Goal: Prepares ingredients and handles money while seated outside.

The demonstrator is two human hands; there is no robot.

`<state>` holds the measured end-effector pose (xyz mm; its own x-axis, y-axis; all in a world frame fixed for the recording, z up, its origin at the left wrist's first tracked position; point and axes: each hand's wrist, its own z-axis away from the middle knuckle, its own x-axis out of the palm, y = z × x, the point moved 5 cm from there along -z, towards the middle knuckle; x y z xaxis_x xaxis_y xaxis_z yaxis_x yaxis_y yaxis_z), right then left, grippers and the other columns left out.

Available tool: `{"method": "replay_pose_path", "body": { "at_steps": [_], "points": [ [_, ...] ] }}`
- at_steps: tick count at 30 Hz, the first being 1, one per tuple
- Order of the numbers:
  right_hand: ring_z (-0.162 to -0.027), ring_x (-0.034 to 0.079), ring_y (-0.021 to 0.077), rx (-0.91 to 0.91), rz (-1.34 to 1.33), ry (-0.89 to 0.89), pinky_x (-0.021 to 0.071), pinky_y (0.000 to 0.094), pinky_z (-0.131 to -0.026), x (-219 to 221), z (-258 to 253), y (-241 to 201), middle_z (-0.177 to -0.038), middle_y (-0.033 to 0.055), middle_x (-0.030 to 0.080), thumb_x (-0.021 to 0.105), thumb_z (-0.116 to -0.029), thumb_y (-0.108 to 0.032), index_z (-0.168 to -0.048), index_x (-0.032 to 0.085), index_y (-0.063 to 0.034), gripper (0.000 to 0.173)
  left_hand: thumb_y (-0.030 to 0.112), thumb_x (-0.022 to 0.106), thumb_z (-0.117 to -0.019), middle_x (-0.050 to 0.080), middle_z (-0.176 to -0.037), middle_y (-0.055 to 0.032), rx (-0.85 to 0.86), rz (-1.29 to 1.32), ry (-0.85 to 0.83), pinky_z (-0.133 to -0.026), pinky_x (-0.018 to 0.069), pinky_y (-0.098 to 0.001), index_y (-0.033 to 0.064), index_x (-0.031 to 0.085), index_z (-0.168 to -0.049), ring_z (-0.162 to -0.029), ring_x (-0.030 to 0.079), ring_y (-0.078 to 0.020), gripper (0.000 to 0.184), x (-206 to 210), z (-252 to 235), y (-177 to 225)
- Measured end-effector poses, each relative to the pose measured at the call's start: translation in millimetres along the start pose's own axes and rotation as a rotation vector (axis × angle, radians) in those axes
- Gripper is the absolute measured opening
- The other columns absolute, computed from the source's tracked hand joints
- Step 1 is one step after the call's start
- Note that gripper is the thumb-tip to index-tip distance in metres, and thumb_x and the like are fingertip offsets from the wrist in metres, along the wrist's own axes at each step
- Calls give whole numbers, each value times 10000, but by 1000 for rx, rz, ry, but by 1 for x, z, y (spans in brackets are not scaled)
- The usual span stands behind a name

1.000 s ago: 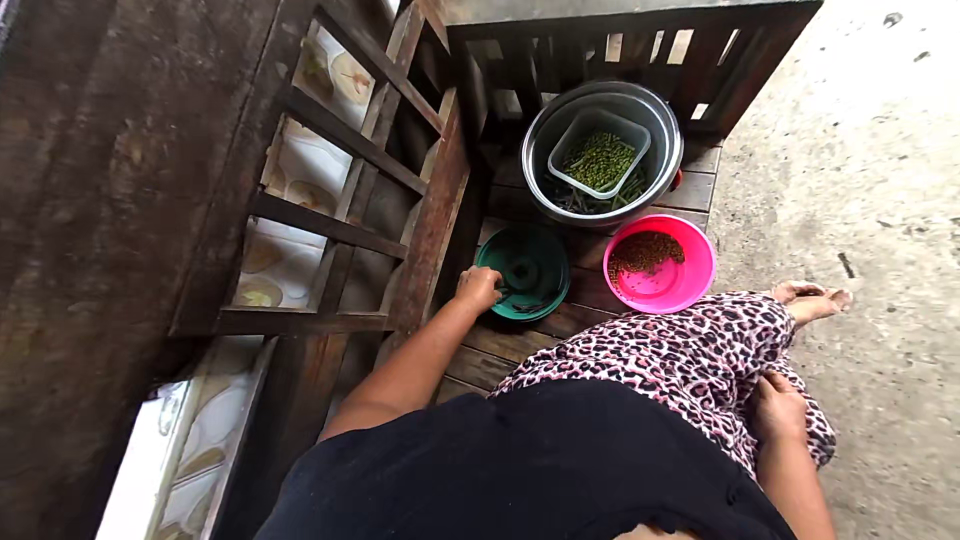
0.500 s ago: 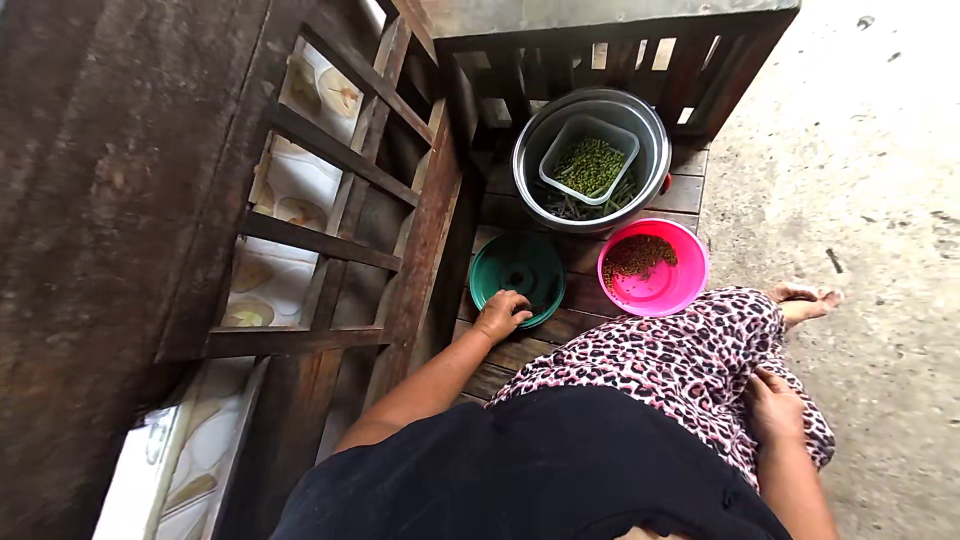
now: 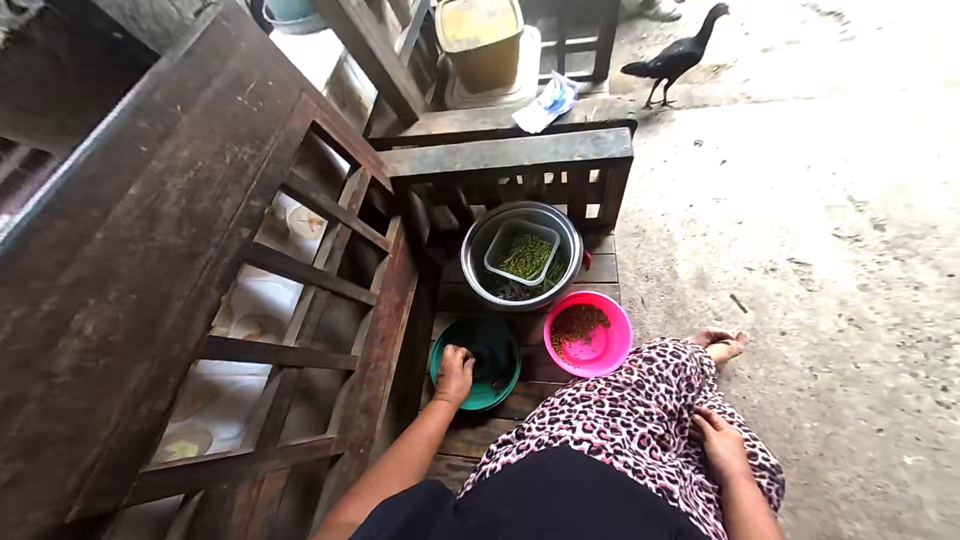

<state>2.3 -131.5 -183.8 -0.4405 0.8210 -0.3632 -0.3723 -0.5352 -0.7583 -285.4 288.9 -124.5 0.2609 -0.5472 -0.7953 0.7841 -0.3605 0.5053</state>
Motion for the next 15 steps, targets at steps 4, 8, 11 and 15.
{"method": "replay_pose_path", "body": {
  "at_steps": [4,8,11,15],
  "points": [
    [-844,667,157,-3,-15,-4,562,329,-788,-1,-2,2,-1110,192,674,516,-1057,-51,-1267,618,63,260,154,539,-1047,558,-1322,-306,144,-51,-102,-1134,416,-469,-85,668,-1173,-1283,534,-426,299,11,23,12],
    [-866,682,171,4,-12,-4,569,338,-807,-1,-4,1,-1123,194,682,529,-1051,-46,-1266,624,59,257,182,590,-1024,510,-1396,-325,142,89,112,-1124,435,-478,-57,570,-1382,-1305,525,-432,431,-3,21,26],
    [-859,691,164,-7,-36,-14,579,326,-798,-1,-5,4,-1112,192,686,518,-1049,-33,-1258,625,68,256,160,608,-990,515,-1393,-327,341,156,313,-1075,477,-488,-69,548,-1394,-1268,554,-426,468,-31,-6,63],
    [-845,702,149,14,-84,-8,590,312,-785,-6,-1,7,-1075,171,703,493,-1053,-34,-1252,624,68,258,152,617,-973,542,-1391,-305,571,176,453,-1138,394,-540,-79,507,-1415,-1322,510,-436,511,-86,-71,141]
  ]
}}
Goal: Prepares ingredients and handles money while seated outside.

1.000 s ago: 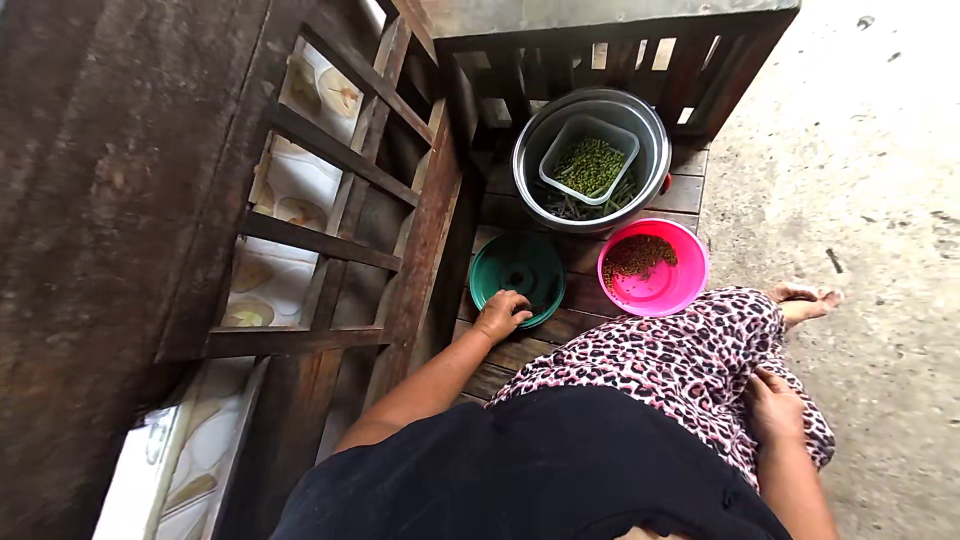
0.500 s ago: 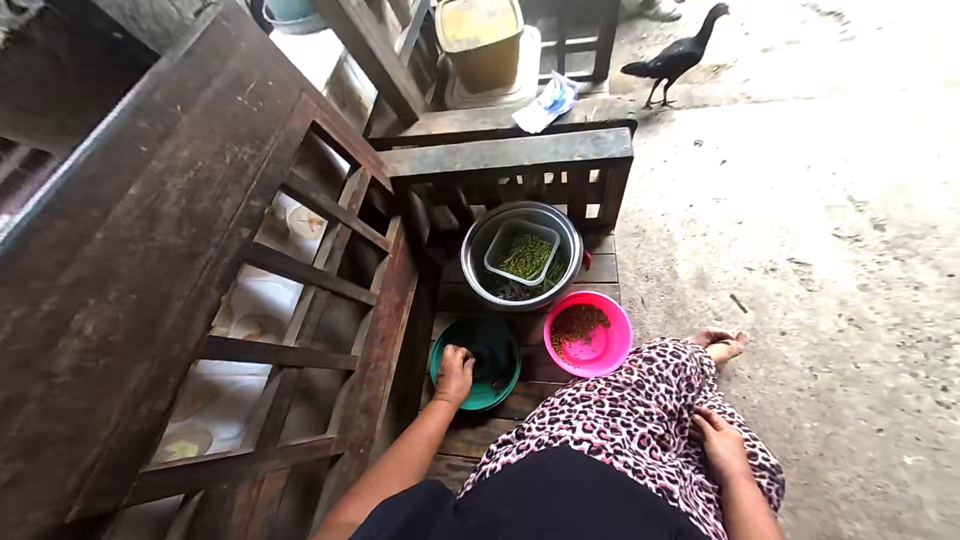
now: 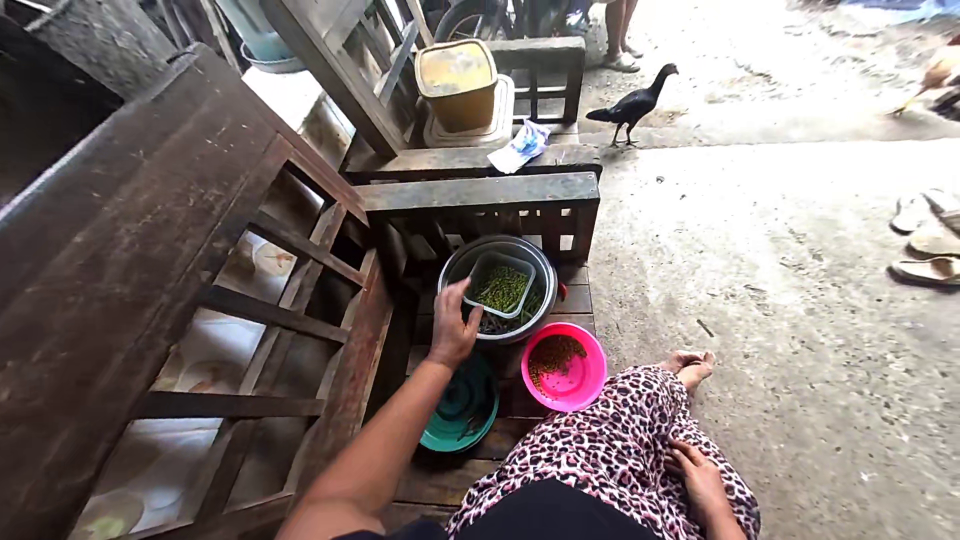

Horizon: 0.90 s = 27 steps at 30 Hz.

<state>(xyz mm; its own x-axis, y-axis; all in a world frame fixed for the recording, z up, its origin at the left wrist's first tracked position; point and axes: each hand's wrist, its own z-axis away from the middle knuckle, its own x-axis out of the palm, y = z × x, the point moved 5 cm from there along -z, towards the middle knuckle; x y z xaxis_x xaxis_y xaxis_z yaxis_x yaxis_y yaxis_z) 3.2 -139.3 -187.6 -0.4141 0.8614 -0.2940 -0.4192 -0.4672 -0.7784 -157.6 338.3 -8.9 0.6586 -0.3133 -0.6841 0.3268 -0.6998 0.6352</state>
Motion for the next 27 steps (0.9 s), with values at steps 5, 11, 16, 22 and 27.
{"method": "replay_pose_path", "body": {
  "at_steps": [5,11,16,22,27],
  "points": [
    [-852,712,134,53,-125,33,591,306,-774,-9,10,4,-1058,156,718,419,-1063,-36,-1284,572,91,298,235,523,-1052,579,-1390,-235,-3,-86,-15,-1148,315,-616,53,442,-1515,-1348,481,-444,504,14,-156,13],
    [-811,712,119,82,-214,87,595,293,-752,-10,16,1,-1013,130,715,417,-1058,-21,-1279,551,104,287,412,331,-1107,543,-1455,-216,-321,-244,-233,-1140,216,-694,291,467,-1529,-1439,371,-452,459,37,-273,5],
    [-805,697,123,93,-37,60,587,296,-761,-1,12,-7,-1007,151,700,474,-1046,-17,-1253,593,100,266,522,248,-1098,527,-1533,-32,-443,-97,-359,-1166,26,-740,301,528,-1496,-1510,310,-368,534,62,-296,-16],
    [-865,677,182,95,172,21,563,366,-822,7,9,-13,-1063,198,684,529,-1036,-30,-1255,619,84,262,554,400,-1055,639,-1404,-10,-542,-138,-275,-1182,63,-713,278,683,-1335,-1454,412,-326,485,66,-299,-10],
    [-873,683,176,71,157,16,568,353,-828,7,13,-10,-1076,199,685,525,-1035,-17,-1253,623,82,259,430,549,-1022,695,-1304,-26,-479,-131,-161,-1192,154,-656,236,732,-1248,-1345,541,-272,349,63,-294,-8]
  ]
}}
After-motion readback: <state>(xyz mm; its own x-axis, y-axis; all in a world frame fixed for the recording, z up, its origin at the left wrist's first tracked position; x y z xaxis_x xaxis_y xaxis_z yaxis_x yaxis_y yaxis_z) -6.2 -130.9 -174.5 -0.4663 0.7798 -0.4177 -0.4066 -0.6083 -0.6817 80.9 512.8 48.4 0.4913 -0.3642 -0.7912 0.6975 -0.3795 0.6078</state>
